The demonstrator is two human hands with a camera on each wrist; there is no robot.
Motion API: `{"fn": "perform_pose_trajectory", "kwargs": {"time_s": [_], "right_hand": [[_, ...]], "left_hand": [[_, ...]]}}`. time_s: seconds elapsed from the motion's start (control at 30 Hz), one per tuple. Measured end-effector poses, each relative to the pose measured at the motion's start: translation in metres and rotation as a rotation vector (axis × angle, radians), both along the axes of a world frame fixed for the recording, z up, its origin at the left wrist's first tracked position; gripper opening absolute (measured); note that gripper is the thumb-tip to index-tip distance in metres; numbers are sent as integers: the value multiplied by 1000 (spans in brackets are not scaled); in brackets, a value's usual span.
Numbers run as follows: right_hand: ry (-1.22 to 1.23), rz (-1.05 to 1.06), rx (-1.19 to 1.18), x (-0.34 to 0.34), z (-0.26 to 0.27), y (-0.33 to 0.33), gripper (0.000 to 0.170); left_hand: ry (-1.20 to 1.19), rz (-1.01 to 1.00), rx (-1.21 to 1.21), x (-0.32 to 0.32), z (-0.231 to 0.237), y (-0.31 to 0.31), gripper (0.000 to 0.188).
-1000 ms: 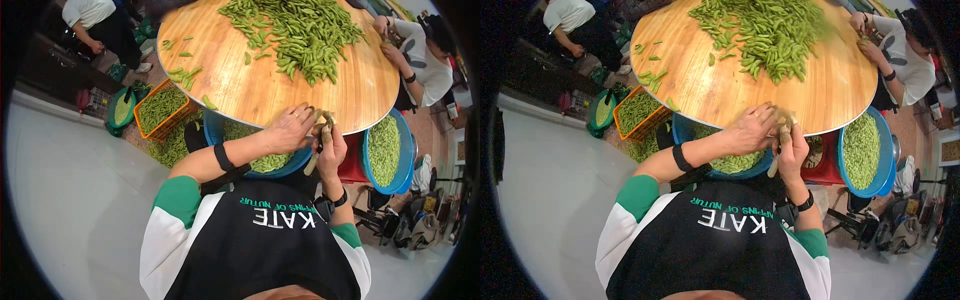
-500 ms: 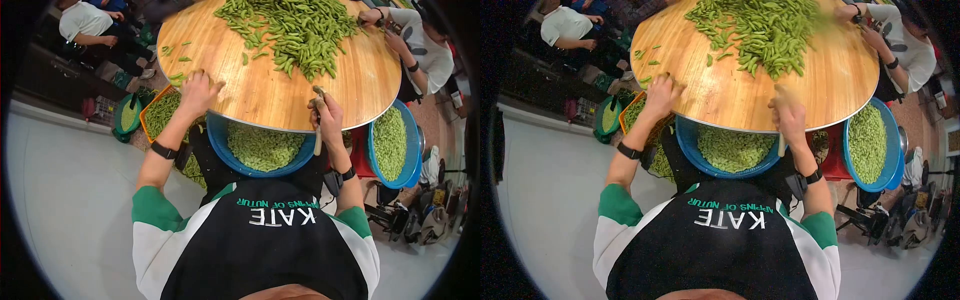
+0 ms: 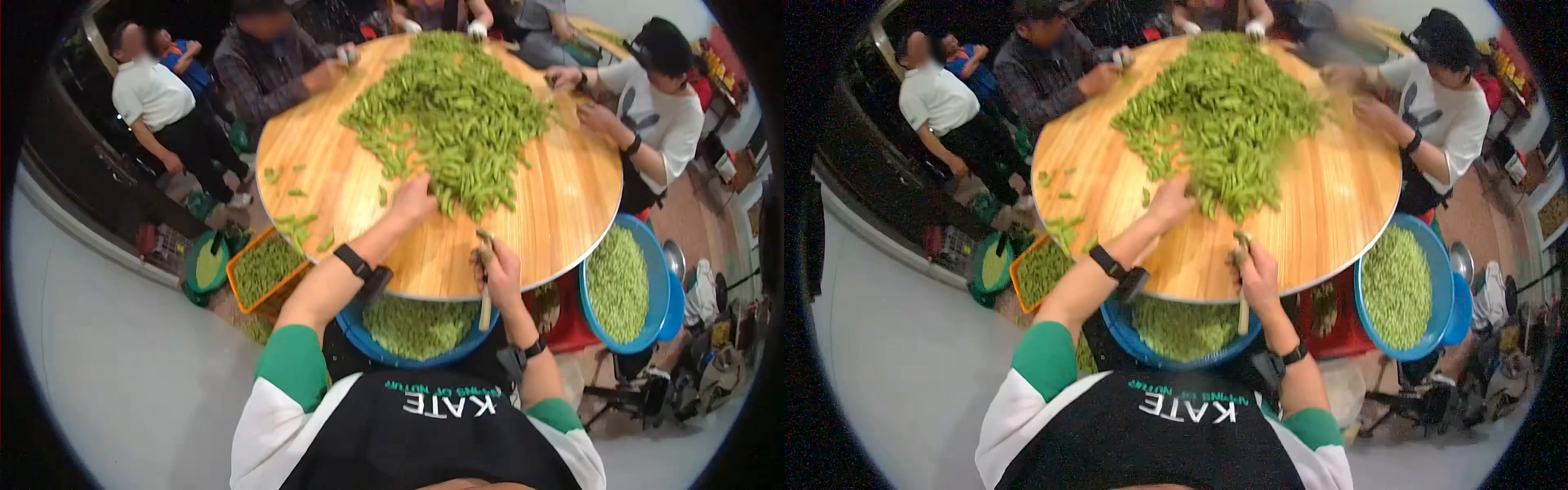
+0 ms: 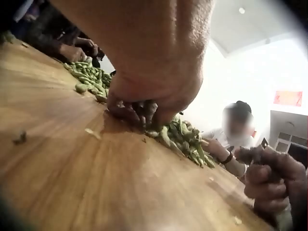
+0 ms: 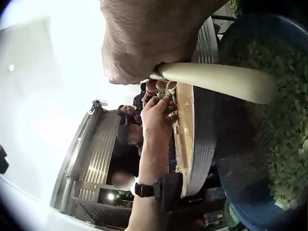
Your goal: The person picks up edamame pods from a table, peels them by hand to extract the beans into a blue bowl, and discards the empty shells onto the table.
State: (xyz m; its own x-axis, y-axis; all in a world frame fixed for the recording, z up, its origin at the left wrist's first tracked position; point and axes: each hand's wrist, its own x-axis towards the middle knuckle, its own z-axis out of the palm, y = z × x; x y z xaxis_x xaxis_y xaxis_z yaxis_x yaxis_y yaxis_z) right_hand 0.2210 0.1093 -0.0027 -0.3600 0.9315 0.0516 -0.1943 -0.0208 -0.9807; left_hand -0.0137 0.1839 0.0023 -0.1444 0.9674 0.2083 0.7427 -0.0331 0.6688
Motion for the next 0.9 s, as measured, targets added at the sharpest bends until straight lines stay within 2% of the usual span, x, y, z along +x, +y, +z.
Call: {"fn": "perform_pose_trajectory", "kwargs": {"time_s": [0.1, 0.17, 0.3, 0.37, 0.53, 0.6, 0.63, 0.7, 0.73, 0.8, 0.83, 0.9], "right_hand": [[3, -2, -21, 0, 5, -4, 30], [26, -7, 9, 0, 9, -7, 30], [18, 10, 35, 2, 10, -9, 30], [48, -1, 23, 1, 8, -10, 29], [39, 0, 39, 2, 6, -12, 29], [28, 6, 56, 1, 6, -12, 30], [21, 4, 58, 1, 7, -13, 30], [12, -2, 58, 1, 8, -14, 30], [5, 6, 57, 1, 9, -13, 30], [-5, 18, 50, 2, 9, -13, 30], [4, 14, 51, 1, 8, -12, 29], [13, 8, 47, 0, 6, -12, 28]], "left_hand": [[30, -18, 44, -6, 8, 6, 30], [-36, -24, -147, -2, 23, -1, 30], [-6, -42, -127, -4, 22, -4, 31], [-10, -78, -214, -4, 26, -11, 31], [-106, -72, -141, -5, 17, -30, 23], [-161, -86, 20, -9, 9, -43, 20], [-161, -89, 19, -11, 7, -49, 20], [-323, -74, 14, -17, 7, -62, 17], [-324, -77, 13, -20, 10, -66, 17], [-485, 0, -81, -26, 16, -76, 12], [-488, 4, -84, -29, 21, -80, 12], [-661, -15, -137, -38, 32, -83, 6]]}}
